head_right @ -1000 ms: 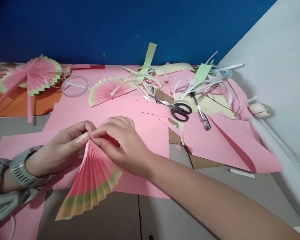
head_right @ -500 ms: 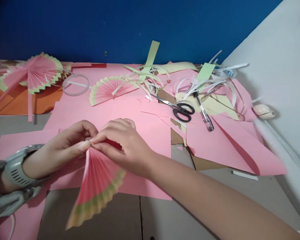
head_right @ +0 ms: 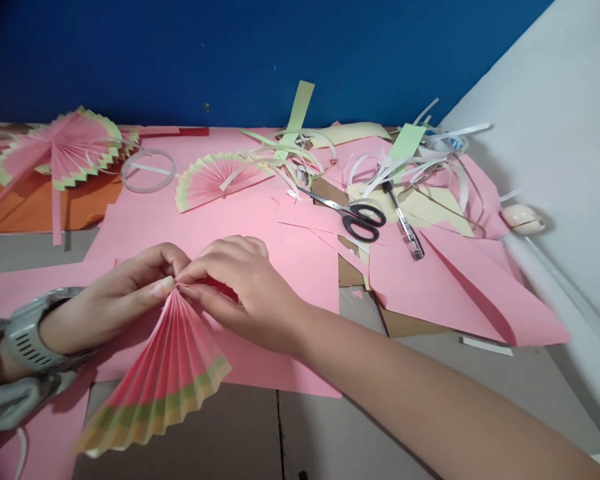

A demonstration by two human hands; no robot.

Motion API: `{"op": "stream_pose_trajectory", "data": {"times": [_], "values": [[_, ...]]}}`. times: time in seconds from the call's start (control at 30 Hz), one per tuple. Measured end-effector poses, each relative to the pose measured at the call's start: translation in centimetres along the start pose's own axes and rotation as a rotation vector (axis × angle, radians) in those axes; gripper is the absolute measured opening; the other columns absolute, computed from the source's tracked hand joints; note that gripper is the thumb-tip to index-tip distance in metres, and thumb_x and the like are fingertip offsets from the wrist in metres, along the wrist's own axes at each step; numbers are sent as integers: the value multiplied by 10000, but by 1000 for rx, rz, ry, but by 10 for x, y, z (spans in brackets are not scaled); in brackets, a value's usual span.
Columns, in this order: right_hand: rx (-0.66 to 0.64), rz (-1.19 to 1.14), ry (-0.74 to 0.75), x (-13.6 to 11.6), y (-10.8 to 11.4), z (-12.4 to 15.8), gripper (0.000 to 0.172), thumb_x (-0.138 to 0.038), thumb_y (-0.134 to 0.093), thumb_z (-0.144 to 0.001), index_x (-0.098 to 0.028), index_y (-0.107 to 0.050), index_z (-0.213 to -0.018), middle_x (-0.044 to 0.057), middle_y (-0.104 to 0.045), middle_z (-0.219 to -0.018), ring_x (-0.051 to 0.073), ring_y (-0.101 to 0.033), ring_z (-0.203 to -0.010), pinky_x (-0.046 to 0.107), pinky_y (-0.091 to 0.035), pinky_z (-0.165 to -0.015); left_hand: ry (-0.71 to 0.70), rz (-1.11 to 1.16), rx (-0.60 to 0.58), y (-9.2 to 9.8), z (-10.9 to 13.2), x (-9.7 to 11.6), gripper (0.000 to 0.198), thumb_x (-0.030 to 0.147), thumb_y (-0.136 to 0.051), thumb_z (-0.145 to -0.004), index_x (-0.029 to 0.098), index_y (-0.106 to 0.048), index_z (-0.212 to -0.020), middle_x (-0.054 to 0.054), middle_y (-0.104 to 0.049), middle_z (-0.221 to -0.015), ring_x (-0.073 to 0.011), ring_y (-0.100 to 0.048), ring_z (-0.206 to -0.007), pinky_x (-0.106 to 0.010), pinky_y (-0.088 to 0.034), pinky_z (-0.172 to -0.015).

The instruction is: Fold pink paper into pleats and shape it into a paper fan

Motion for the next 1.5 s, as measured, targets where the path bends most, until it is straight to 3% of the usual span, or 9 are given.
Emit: {"op": "stream_pose_trajectory", "data": {"times": [0.33,0.6,0.87,1.0,1.17,1.33,1.5], "values": [[-88,-55,-7,4,-4,4,100,-129,-552,-859,-205,-613,-880,-19,-597,-821,124,-532,-863,310,-350,-867,59,-48,-62,-1,2,-2,190,359,-514,-892,174,-476,-880,22,-511,-735,-66,-528,-587,-186,-473,-551],[-62,-111,-53,7,0,2,103,-159,-540,-872,-210,-627,-848,-15,-586,-779,129,-527,-791,315,-385,-818,46,-60,18,-1,2,-3,180,343,-513,-899,169,-481,-871,33,-526,-694,-57,-533,-547,-181,-468,-523],[-20,-214,-236,16,-3,2,91,-156,-531,-863,-183,-602,-812,-2,-589,-809,127,-557,-804,282,-432,-750,67,14,140,-1,-1,-3,184,348,-534,-887,182,-467,-841,66,-499,-574,-56,-497,-443,-172,-421,-440],[-67,-282,-293,16,-5,2,136,-166,-493,-886,-183,-628,-885,12,-586,-850,123,-563,-817,269,-447,-735,96,55,200,0,-1,-5,205,379,-509,-896,188,-448,-852,67,-501,-571,-56,-479,-432,-175,-412,-435],[-106,-394,-298,15,-4,1,238,-129,-431,-893,-190,-653,-954,31,-594,-913,137,-565,-926,290,-452,-794,96,89,215,3,0,-7,196,372,-486,-910,195,-429,-850,70,-496,-557,-57,-476,-429,-178,-400,-439],[-134,-475,-303,21,-6,4,271,-142,-421,-900,-213,-657,-1014,36,-591,-964,132,-571,-893,303,-466,-778,111,81,193,5,1,-8,190,367,-498,-905,199,-431,-845,69,-495,-563,-61,-484,-438,-183,-409,-446],[-123,-365,-256,21,-4,1,265,-166,-442,-907,-227,-642,-1071,49,-617,-1016,158,-576,-980,343,-467,-845,132,24,230,7,-3,-5,215,400,-494,-898,195,-454,-849,63,-508,-555,-74,-501,-448,-193,-434,-461]]}}
Point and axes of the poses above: each hand's wrist, its own z-axis away from the middle knuckle, its own y-axis out of the back of the hand, x = y × z, the point moved 6 cm from there along -z, towards the middle knuckle
